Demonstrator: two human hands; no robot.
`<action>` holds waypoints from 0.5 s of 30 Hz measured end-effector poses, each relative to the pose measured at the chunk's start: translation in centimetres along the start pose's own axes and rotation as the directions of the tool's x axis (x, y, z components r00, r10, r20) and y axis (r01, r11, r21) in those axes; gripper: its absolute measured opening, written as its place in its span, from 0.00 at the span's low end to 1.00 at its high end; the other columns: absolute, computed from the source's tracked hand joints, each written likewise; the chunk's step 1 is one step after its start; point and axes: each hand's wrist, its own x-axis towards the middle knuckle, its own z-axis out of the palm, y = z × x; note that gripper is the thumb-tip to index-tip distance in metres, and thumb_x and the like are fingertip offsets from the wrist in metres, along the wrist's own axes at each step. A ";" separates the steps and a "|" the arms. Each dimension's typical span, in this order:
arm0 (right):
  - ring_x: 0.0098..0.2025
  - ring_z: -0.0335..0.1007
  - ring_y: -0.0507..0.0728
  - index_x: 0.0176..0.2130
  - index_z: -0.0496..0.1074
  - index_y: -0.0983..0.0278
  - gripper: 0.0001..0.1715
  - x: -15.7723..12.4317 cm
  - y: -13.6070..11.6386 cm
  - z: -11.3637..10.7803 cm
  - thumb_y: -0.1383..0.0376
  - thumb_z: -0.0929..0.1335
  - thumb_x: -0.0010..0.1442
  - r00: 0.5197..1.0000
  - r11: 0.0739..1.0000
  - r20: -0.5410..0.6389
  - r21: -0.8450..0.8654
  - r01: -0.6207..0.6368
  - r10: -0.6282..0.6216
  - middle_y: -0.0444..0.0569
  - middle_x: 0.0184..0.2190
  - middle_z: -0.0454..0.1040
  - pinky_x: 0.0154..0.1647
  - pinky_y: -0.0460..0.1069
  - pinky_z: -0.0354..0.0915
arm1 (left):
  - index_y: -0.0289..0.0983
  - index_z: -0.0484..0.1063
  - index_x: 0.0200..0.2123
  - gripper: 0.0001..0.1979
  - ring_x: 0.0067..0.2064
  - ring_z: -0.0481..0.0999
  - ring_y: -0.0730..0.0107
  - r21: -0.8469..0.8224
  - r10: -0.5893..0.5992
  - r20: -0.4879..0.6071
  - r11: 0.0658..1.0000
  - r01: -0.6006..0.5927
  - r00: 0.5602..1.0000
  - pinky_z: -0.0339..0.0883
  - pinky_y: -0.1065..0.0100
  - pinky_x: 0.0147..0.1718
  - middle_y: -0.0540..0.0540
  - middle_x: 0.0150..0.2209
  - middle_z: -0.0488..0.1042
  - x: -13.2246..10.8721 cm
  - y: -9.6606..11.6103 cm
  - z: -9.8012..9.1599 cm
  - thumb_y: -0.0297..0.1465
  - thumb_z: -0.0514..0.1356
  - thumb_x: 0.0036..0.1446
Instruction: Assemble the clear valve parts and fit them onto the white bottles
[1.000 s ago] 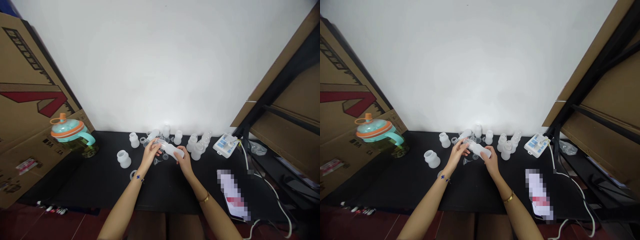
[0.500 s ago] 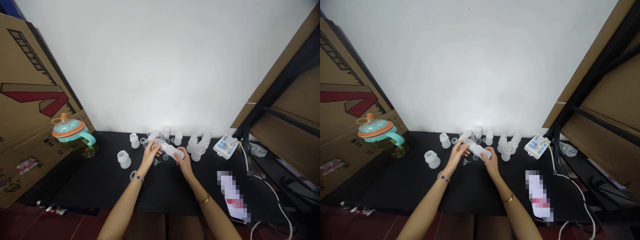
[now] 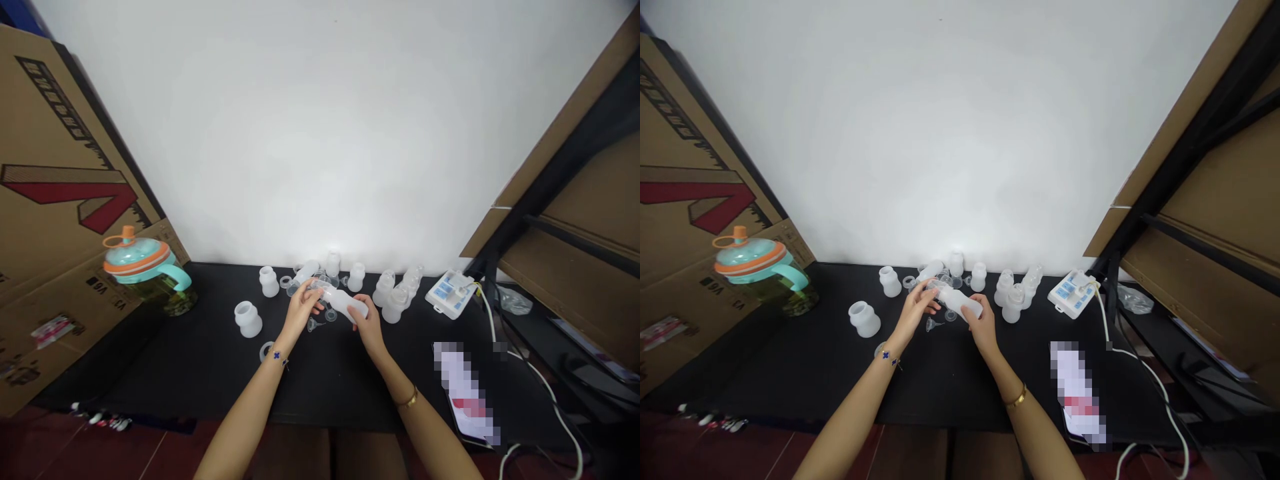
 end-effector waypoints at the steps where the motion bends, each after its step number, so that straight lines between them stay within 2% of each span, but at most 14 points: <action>1: 0.22 0.58 0.50 0.40 0.69 0.61 0.18 0.0 0.0 0.0 0.52 0.71 0.54 1.000 1.000 0.003 -0.004 -0.002 0.002 0.41 0.28 0.66 0.16 0.43 0.57 | 0.35 0.69 0.57 0.33 0.26 0.78 0.71 0.002 0.001 0.005 1.000 -0.001 1.000 0.69 0.74 0.22 0.45 0.37 0.80 0.0 0.0 0.0 0.46 0.67 0.53; 8: 0.22 0.59 0.50 0.41 0.68 0.61 0.19 0.1 0.3 0.0 0.52 0.71 0.55 1.000 1.000 0.007 0.006 -0.001 0.001 0.41 0.29 0.66 0.15 0.43 0.58 | 0.35 0.67 0.59 0.33 0.27 0.78 0.70 0.030 0.020 0.034 0.999 -0.021 0.999 0.69 0.74 0.22 0.45 0.35 0.80 0.3 -0.6 -0.1 0.46 0.67 0.55; 15: 0.23 0.59 0.50 0.41 0.69 0.61 0.20 0.1 0.6 0.0 0.52 0.71 0.54 1.000 1.000 0.013 0.005 0.002 -0.002 0.41 0.29 0.65 0.15 0.43 0.58 | 0.39 0.66 0.61 0.35 0.29 0.80 0.70 0.126 0.038 0.027 0.991 -0.041 0.999 0.71 0.73 0.25 0.43 0.43 0.79 -0.2 -0.6 0.1 0.43 0.69 0.52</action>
